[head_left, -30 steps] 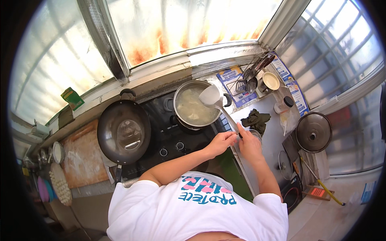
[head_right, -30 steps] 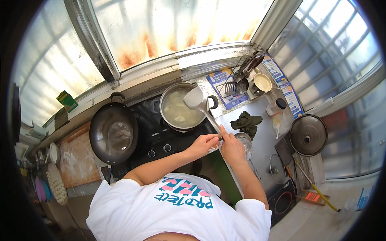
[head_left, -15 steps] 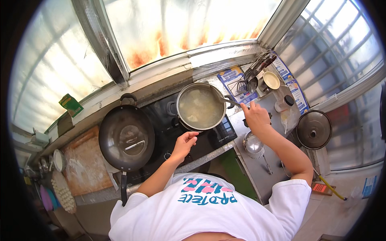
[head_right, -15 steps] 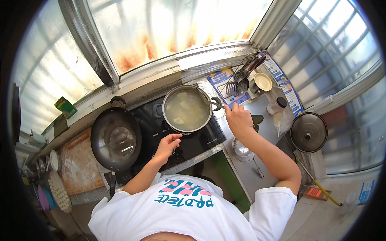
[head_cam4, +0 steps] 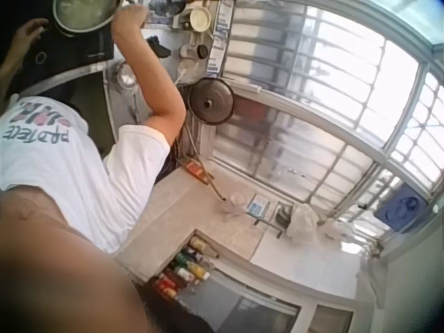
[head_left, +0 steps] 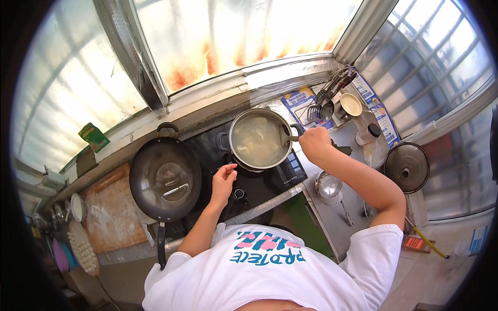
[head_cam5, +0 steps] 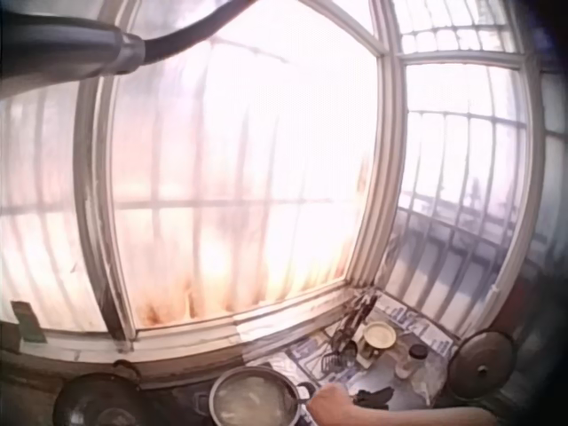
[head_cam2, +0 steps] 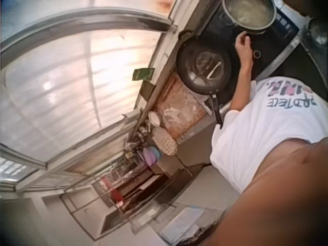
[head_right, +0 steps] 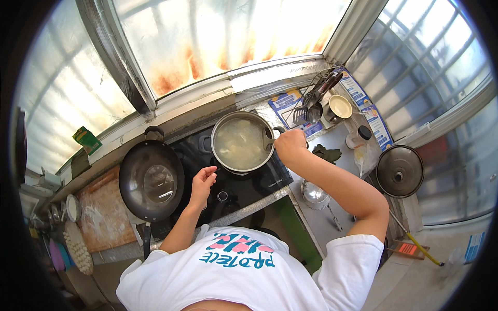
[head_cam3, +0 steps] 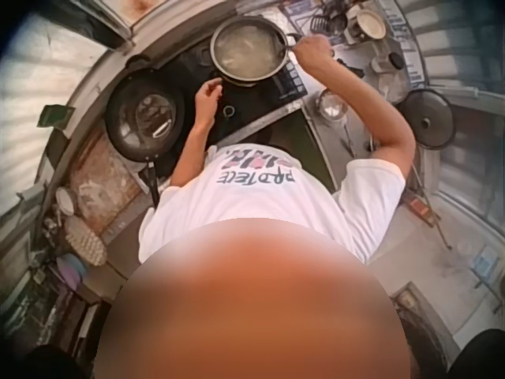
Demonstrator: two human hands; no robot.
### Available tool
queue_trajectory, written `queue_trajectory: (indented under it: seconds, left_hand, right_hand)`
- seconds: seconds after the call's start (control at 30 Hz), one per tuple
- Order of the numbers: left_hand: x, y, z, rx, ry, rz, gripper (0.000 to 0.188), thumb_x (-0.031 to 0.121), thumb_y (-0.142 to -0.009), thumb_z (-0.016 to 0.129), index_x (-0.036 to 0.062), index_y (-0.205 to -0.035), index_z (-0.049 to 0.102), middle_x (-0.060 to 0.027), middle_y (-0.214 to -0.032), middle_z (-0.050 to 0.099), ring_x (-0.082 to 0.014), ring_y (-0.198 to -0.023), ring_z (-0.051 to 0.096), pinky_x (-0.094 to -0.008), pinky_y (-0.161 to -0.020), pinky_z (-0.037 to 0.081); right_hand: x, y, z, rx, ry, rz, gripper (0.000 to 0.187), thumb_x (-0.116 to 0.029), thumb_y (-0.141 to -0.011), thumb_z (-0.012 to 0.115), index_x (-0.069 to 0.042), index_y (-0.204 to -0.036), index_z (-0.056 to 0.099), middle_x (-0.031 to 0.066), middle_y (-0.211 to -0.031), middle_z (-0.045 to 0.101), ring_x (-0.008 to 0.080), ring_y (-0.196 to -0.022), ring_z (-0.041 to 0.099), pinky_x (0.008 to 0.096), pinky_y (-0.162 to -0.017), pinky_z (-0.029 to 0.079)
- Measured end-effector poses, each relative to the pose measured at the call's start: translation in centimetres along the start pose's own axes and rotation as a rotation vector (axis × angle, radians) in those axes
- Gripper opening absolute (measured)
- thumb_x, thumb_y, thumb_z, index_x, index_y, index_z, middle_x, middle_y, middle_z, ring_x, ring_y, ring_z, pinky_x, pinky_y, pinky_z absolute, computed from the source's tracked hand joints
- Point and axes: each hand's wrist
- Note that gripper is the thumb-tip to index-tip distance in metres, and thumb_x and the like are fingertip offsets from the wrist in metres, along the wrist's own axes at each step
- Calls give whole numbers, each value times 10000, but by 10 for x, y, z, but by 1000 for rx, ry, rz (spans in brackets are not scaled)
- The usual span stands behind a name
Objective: The person carries a large round tray filled with raw dumplings to the stove and places them into a pot of boiling water. They then use a ladle to stir the dumplings in the pot to prevent sticking.
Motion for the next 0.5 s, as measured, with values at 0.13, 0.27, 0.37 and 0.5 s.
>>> queue_trajectory:
  seconds: [0.13,0.27,0.37,0.5]
  left_hand:
    - [0,-9,-3,19,-22,46,229,41,-892,574,7,-1114,621,20,-839,577,-59,-737,501,-204,-684,432]
    - [2,-13,-2,28,-35,44,226,43,-893,575,9,-1111,622,24,-838,574,-55,-739,496,-203,-681,427]
    - [-1,-14,-1,23,-29,43,223,43,-894,575,7,-1109,622,25,-838,574,-55,-737,496,-205,-682,428]
    - [-1,-12,3,28,-42,33,223,41,-892,575,7,-1106,623,24,-840,576,-56,-737,498,-206,-685,431]
  right_hand:
    - [13,10,-16,-79,-75,-66,144,-143,-787,623,-103,-876,728,61,-908,711,213,-856,687,335,-671,526]
    - [19,18,-13,-160,-214,-105,157,-146,-758,631,-90,-875,720,91,-896,707,269,-859,682,383,-714,535]
    - [16,20,2,-169,-346,-119,161,-133,-729,632,-62,-855,705,122,-879,698,307,-850,674,405,-725,537]
    - [6,16,27,-145,-452,-137,152,-98,-714,619,-42,-837,689,149,-858,689,329,-840,669,416,-722,536]
Point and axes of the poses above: each hand's wrist, its own y-axis away from the middle knuckle, its own z-axis out of the palm, x = y × z
